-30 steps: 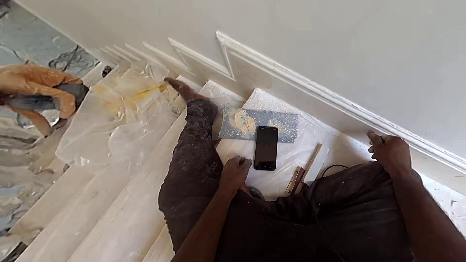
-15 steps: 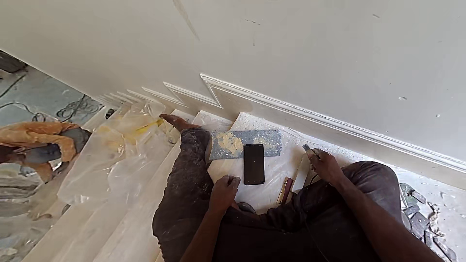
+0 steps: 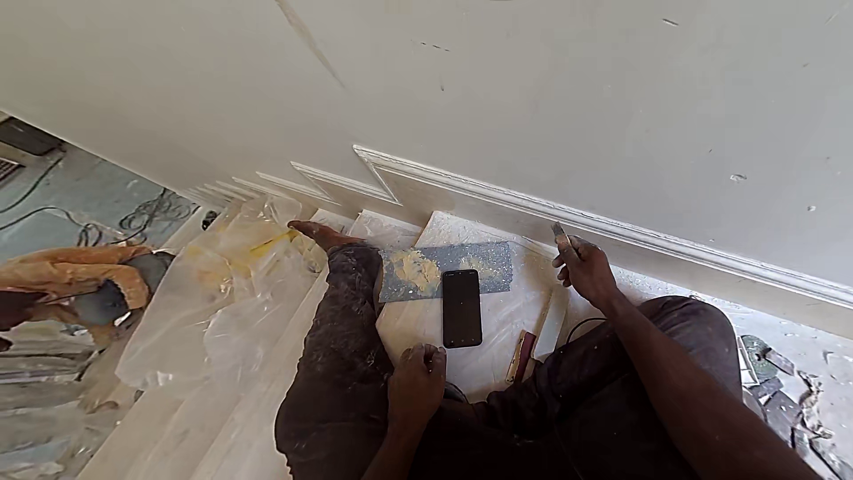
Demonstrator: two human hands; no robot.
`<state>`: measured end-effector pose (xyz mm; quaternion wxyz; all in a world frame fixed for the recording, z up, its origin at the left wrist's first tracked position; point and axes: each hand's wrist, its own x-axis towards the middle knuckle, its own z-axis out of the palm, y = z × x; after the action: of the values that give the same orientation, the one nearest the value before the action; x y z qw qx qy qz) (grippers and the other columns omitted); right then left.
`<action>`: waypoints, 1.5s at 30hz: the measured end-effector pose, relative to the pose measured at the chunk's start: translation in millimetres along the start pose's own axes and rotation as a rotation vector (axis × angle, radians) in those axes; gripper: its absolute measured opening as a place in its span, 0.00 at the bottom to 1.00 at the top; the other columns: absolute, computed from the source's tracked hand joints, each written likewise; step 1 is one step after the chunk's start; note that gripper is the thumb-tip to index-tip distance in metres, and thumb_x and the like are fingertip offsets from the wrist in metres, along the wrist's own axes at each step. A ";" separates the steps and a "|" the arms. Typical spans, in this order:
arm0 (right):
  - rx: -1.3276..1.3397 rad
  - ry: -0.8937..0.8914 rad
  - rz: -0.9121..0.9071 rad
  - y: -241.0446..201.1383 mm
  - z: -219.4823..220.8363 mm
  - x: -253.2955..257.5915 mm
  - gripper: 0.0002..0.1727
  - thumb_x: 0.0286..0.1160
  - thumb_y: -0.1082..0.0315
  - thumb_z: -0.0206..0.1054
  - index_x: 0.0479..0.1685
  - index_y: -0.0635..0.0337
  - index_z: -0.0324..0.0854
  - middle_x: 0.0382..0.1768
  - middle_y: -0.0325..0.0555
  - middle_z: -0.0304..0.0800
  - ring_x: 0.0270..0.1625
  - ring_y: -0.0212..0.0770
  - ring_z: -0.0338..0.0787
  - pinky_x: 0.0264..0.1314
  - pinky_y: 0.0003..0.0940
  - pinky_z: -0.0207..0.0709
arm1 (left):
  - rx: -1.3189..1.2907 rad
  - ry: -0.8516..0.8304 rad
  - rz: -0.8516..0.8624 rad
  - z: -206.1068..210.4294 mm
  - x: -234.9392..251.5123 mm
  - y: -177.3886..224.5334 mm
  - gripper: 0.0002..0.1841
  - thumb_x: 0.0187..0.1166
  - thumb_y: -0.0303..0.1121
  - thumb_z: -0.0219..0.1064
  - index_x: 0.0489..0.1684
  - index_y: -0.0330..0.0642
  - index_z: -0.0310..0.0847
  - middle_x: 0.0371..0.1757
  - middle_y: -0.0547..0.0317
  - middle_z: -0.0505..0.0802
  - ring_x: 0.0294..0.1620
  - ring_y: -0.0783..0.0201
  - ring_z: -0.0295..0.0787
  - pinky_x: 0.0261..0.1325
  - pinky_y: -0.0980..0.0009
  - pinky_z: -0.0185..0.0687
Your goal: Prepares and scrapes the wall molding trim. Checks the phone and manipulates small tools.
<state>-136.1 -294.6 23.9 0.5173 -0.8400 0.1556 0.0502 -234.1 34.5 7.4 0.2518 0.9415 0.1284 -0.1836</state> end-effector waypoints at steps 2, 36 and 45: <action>0.041 -0.018 0.022 0.3 2.2 -1.9 0.20 0.96 0.55 0.50 0.52 0.61 0.82 0.32 0.44 0.94 0.21 0.37 0.89 0.26 0.34 0.86 | 0.006 -0.010 -0.030 0.0 7.7 2.6 0.17 0.91 0.43 0.59 0.48 0.39 0.87 0.48 0.46 0.90 0.55 0.48 0.87 0.62 0.45 0.79; 0.342 -0.187 0.039 -47.4 32.9 35.0 0.19 0.97 0.58 0.48 0.51 0.62 0.80 0.31 0.44 0.95 0.14 0.31 0.81 0.15 0.25 0.74 | 0.059 -0.049 -0.118 -0.8 16.2 10.5 0.18 0.91 0.44 0.56 0.45 0.41 0.88 0.45 0.50 0.91 0.51 0.53 0.89 0.59 0.49 0.81; -0.028 -0.281 0.049 -80.6 41.8 66.5 0.24 0.97 0.54 0.47 0.41 0.61 0.80 0.29 0.45 0.94 0.13 0.35 0.80 0.18 0.31 0.72 | 0.058 -0.040 -0.146 1.1 17.5 11.2 0.18 0.90 0.44 0.56 0.43 0.42 0.88 0.42 0.52 0.90 0.49 0.54 0.88 0.57 0.52 0.81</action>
<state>-44.7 -237.9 57.1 0.5207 -0.8278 0.1015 0.1824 -215.0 27.1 4.1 0.2130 0.9326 0.1860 -0.2240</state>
